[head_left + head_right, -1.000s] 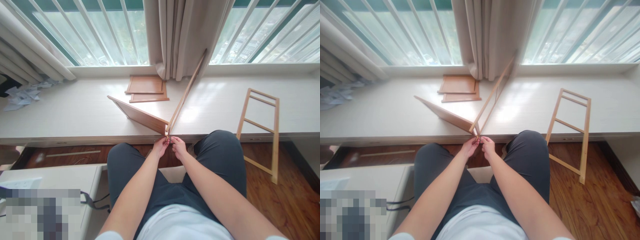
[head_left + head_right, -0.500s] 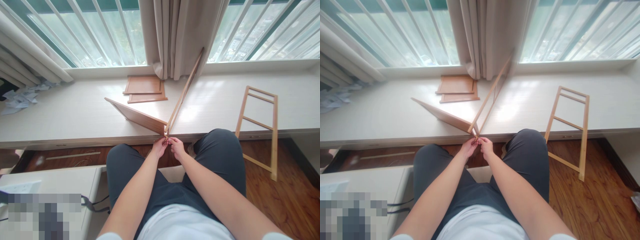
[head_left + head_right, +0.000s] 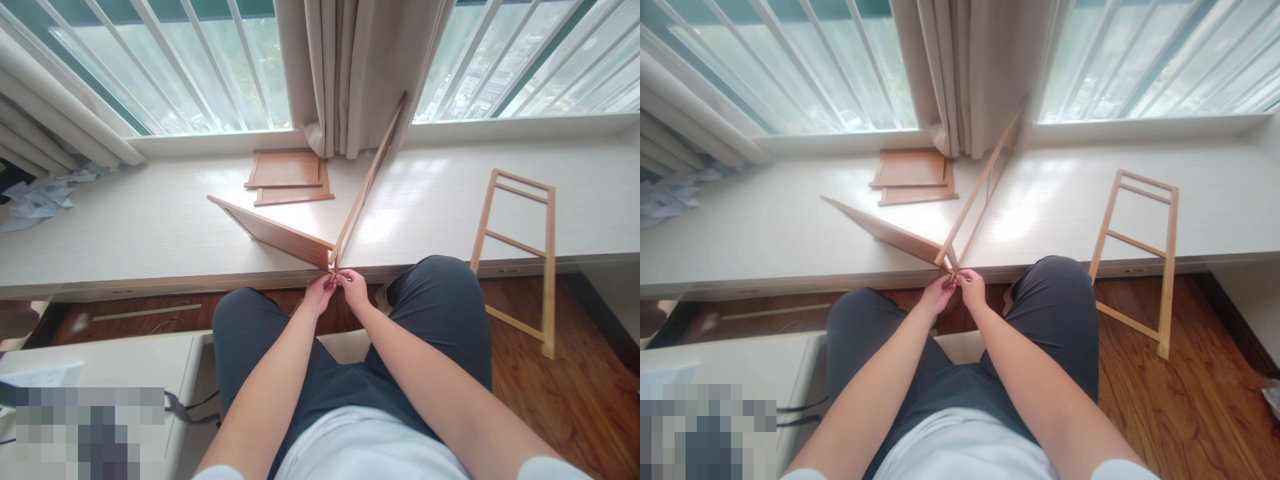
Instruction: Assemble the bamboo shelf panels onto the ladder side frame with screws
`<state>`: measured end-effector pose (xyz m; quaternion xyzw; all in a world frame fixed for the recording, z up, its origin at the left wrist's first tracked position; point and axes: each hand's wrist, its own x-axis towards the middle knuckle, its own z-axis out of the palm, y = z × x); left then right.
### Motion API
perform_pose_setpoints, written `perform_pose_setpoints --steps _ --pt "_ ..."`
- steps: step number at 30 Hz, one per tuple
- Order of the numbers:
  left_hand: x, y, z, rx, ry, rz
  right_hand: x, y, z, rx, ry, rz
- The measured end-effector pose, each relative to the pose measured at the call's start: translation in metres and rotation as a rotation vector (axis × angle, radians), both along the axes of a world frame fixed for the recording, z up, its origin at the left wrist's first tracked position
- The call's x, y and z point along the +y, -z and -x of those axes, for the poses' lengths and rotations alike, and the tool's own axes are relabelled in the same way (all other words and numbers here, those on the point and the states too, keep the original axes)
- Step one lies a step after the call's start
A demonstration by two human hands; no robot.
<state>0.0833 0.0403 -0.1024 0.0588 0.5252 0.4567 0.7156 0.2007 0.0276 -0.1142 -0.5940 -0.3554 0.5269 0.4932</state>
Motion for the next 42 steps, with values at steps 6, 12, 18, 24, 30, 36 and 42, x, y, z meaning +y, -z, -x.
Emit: perform_pose_setpoints --steps 6,12,18,24,30,36,42 --pt "-0.001 -0.003 0.0 -0.009 -0.013 0.009 0.0 0.003 -0.002 -0.113 -0.038 -0.02" --pt "-0.002 -0.007 0.0 0.003 -0.018 0.008 -0.001 0.001 -0.003 -0.203 -0.072 -0.019" --pt "-0.002 -0.007 0.0 0.024 -0.02 0.014 -0.002 -0.005 -0.002 -0.266 -0.103 -0.015" --pt "-0.003 -0.006 0.0 0.042 -0.023 0.027 0.001 -0.003 0.0 -0.315 -0.12 -0.024" --pt "-0.005 -0.006 -0.001 0.055 -0.029 0.049 -0.001 0.002 0.003 -0.304 -0.133 -0.031" --pt "-0.01 -0.012 -0.004 0.04 -0.047 0.039 -0.004 0.005 0.004 -0.274 -0.128 -0.034" --pt "-0.018 -0.019 -0.009 -0.001 -0.063 -0.003 -0.006 0.001 0.004 -0.278 -0.11 -0.043"
